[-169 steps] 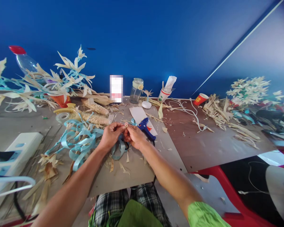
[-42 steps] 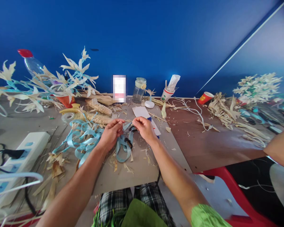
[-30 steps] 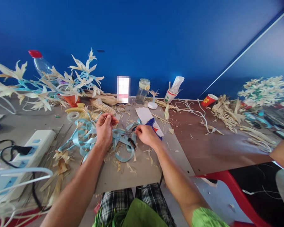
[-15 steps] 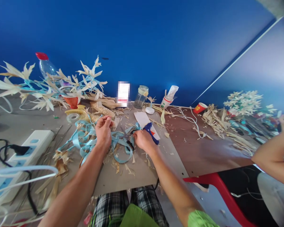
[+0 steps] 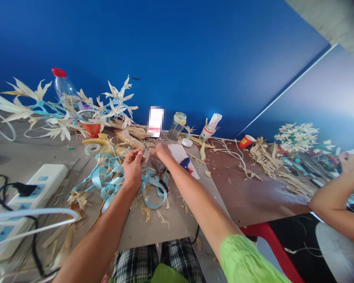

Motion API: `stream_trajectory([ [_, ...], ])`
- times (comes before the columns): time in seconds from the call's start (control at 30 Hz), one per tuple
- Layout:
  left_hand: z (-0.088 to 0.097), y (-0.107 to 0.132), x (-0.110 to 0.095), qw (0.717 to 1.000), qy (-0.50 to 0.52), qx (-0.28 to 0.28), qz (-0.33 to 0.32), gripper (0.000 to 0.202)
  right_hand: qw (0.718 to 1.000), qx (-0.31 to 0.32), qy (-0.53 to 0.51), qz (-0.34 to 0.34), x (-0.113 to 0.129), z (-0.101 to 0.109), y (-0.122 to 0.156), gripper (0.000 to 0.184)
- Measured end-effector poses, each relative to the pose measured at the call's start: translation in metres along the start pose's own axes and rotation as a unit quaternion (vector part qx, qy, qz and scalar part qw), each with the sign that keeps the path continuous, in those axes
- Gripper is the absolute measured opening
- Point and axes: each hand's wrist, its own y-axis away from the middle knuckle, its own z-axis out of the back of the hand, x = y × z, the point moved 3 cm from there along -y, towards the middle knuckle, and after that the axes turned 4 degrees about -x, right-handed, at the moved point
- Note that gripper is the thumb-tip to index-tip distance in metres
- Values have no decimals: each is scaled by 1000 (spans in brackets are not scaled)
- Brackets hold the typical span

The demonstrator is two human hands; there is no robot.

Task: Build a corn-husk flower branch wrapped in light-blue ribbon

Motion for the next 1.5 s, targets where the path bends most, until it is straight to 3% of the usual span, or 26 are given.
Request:
stream_trajectory([
  [0.2,0,2,1,1000,-7,7,-2,24,999,32,-14,-36,17,-19,-27,16],
  [0.3,0,0,4,1000,1,12,-7,24,998,10,-48,-29,13,-9,-27,13],
  [0.37,0,-2,6,1000,17,20,0,26,985,-49,-163,4,6,5,-20,18],
  [0.47,-4,0,8,996,53,61,45,33,902,-98,-419,13,-10,23,-3,17],
  [0.57,-10,6,8,985,70,118,108,41,811,-96,-578,-1,-25,31,13,17],
  [0.63,-14,12,7,975,77,148,144,43,773,-86,-629,0,-31,32,21,18],
  [0.7,-17,18,5,962,86,183,182,43,755,-85,-650,9,-35,33,26,20],
  [0.83,-19,26,4,925,95,262,257,35,741,-118,-661,33,-42,38,33,20],
  [0.93,-18,27,5,911,98,289,279,26,735,-132,-663,60,-45,43,35,20],
  [1.2,-19,26,6,920,76,276,267,26,772,-154,-613,69,-48,43,38,20],
  [1.5,-22,29,6,928,57,264,256,28,764,-206,-611,33,-50,33,37,21],
])
